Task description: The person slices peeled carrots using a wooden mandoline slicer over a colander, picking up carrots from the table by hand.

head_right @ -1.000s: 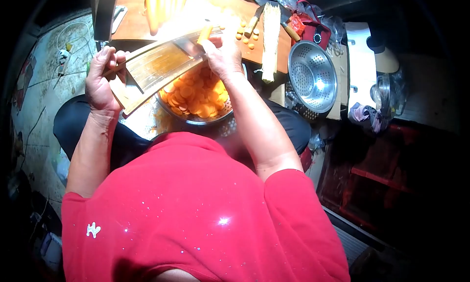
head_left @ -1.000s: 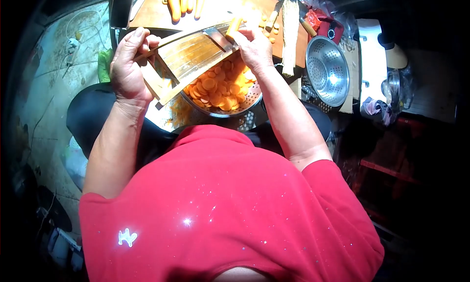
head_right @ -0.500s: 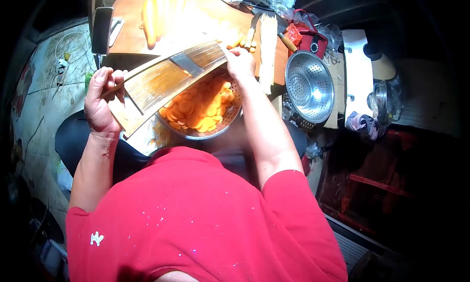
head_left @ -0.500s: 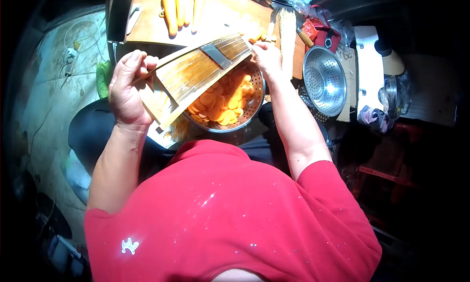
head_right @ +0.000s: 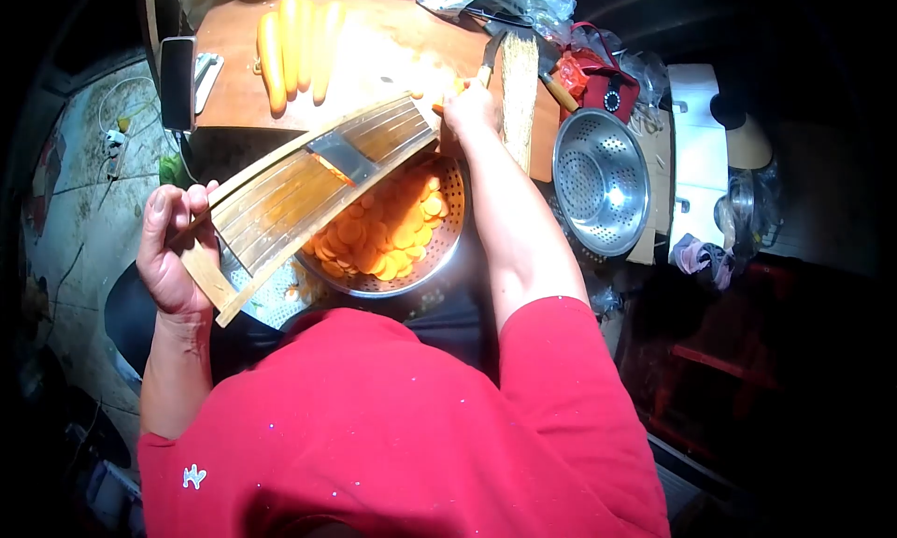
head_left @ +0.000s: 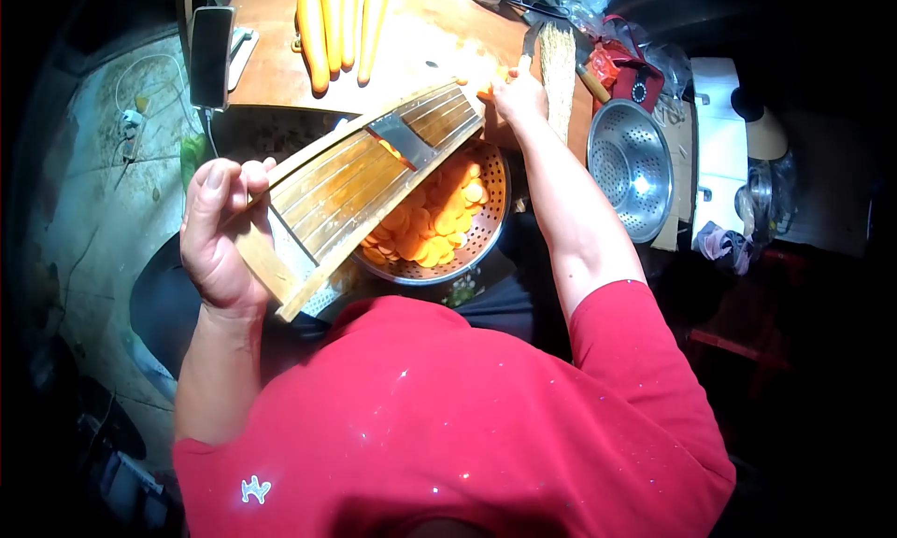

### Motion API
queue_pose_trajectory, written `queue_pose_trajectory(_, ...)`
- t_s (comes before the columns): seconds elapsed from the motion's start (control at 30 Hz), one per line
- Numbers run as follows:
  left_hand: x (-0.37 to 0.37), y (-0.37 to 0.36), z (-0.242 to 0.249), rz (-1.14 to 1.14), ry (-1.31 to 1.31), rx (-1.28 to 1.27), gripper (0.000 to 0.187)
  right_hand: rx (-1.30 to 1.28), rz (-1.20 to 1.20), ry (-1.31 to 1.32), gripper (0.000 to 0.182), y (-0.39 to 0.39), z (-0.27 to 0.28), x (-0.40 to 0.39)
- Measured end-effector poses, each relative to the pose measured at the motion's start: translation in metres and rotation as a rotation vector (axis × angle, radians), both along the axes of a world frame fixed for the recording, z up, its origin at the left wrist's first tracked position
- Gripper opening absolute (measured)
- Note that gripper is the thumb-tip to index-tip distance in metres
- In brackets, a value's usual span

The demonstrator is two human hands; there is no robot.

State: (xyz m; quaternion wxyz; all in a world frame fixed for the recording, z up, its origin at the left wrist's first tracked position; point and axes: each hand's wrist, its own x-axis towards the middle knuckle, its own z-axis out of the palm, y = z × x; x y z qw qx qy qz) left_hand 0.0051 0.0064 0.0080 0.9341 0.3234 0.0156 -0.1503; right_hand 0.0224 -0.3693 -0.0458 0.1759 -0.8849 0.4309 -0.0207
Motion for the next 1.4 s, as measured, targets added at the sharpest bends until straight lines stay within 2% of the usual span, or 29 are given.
queue_pose_trajectory(0.07, 0.000, 0.000, 0.002, -0.013, -0.003, 0.067, 0.018, -0.015, -0.002, 0.067, 0.043, -0.020, -0.024, 0.012)
queue_pose_trajectory(0.23, 0.002, 0.000, 0.002, -0.010, -0.041, 0.018, 0.015, -0.132, 0.012, 0.171, 0.042, -0.020, -0.030, 0.021)
queue_pose_trajectory(0.3, 0.002, -0.001, 0.004, -0.006, -0.020, 0.092, 0.019, 0.074, -0.087, -0.069, 0.039, -0.022, -0.035, 0.018)
queue_pose_trajectory(0.33, 0.002, -0.001, 0.004, -0.004, -0.022, 0.091, 0.019, 0.074, -0.084, -0.071, 0.039, -0.023, -0.036, 0.017)
queue_pose_trajectory(0.4, 0.001, -0.002, 0.003, -0.010, -0.017, 0.083, 0.019, 0.574, -0.219, -0.425, 0.033, -0.016, -0.028, 0.013)
queue_pose_trajectory(0.43, 0.001, -0.002, 0.004, -0.012, -0.016, 0.075, 0.019, 0.694, -0.202, -0.515, 0.037, -0.012, -0.023, 0.009)
queue_pose_trajectory(0.47, 0.001, -0.001, 0.002, -0.011, -0.016, 0.070, 0.018, 0.692, -0.203, -0.518, 0.037, -0.002, -0.011, 0.002)
queue_pose_trajectory(0.53, 0.001, -0.002, 0.000, -0.005, -0.011, 0.046, 0.018, 1.011, -0.078, -0.542, 0.030, 0.023, 0.015, -0.013)
queue_pose_trajectory(0.57, 0.002, -0.002, -0.001, 0.002, -0.005, 0.045, 0.018, 1.039, -0.064, -0.538, 0.026, 0.039, 0.023, -0.020)
queue_pose_trajectory(0.67, 0.002, -0.004, -0.004, 0.041, 0.032, 0.001, 0.015, 0.948, 0.113, -0.532, 0.027, 0.081, 0.033, -0.045)
queue_pose_trajectory(0.7, 0.003, -0.004, -0.006, 0.031, 0.028, -0.025, 0.015, 0.944, 0.164, -0.615, 0.028, 0.092, 0.031, -0.052)
queue_pose_trajectory(0.9, 0.005, -0.003, -0.008, 0.042, 0.030, -0.073, 0.012, 0.756, 0.185, -0.614, 0.025, 0.112, 0.032, -0.070)
queue_pose_trajectory(1.03, 0.005, -0.003, -0.008, 0.033, 0.022, -0.065, 0.012, 0.730, 0.196, -0.606, 0.032, 0.115, 0.034, -0.074)
queue_pose_trajectory(1.13, 0.004, -0.003, -0.008, 0.047, 0.026, 0.004, 0.013, 0.727, 0.254, -0.608, 0.031, 0.113, 0.034, -0.075)
queue_pose_trajectory(1.23, 0.003, -0.004, -0.007, 0.046, 0.023, -0.008, 0.013, 0.737, 0.279, -0.570, 0.023, 0.108, 0.031, -0.072)
queue_pose_trajectory(1.3, 0.004, -0.003, -0.009, 0.043, 0.028, 0.000, 0.013, 0.544, 0.330, -0.514, 0.017, 0.107, 0.029, -0.069)
queue_pose_trajectory(1.33, 0.003, -0.003, -0.009, 0.044, 0.029, 0.000, 0.013, 0.544, 0.331, -0.512, 0.017, 0.106, 0.028, -0.070)
queue_pose_trajectory(1.4, 0.002, -0.003, -0.006, 0.044, 0.038, 0.007, 0.014, 0.393, 0.453, -0.486, 0.016, 0.116, 0.035, -0.073)
